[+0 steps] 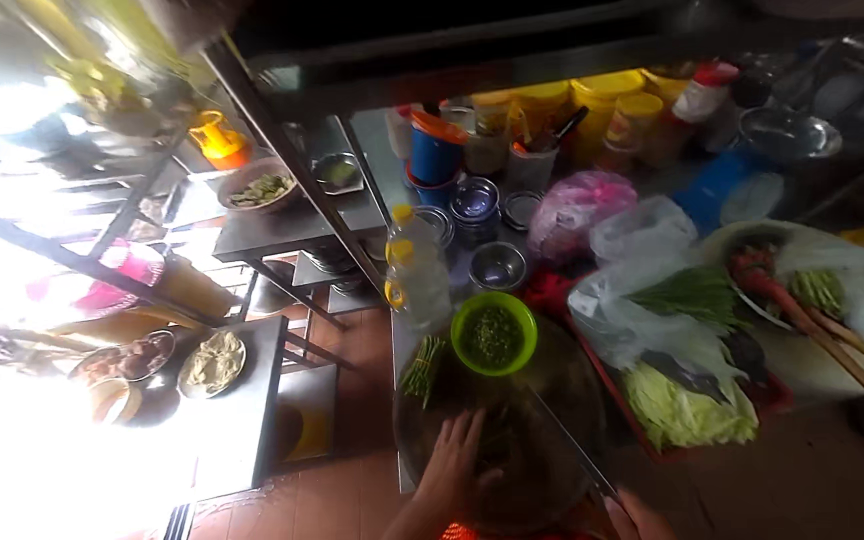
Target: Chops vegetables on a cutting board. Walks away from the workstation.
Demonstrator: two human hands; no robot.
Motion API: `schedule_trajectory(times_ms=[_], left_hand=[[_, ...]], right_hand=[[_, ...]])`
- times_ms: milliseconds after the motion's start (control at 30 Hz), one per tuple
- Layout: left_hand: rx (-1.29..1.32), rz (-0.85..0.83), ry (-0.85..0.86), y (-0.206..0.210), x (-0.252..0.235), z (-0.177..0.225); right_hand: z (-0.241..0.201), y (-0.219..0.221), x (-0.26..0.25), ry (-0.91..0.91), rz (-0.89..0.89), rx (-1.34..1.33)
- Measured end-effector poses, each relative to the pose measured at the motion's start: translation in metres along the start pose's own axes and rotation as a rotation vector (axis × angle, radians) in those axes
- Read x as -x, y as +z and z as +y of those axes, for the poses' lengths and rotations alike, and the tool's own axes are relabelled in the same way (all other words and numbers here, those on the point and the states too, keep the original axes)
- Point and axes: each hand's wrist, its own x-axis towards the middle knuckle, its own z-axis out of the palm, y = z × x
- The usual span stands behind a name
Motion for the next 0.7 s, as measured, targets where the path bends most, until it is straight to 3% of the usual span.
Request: schedule_trajectory(times_ms=[267, 500, 700], left_hand=[[-0.095, 0.213, -0.043, 0.023, -0.017, 0.003], [-0.158, 0.207, -0.308, 0.026, -0.012, 0.044], [-0.075, 0.170, -0.156, 0.024, -0.006, 0.022]], right_hand=[[-0.017, 0.011, -0.011, -0.194, 0.054, 0.141], [-0.010, 0.012, -0.015, -0.126, 0.091, 0.118], [-0.015, 0.012, -0.016, -0.214, -0.005, 0.184]])
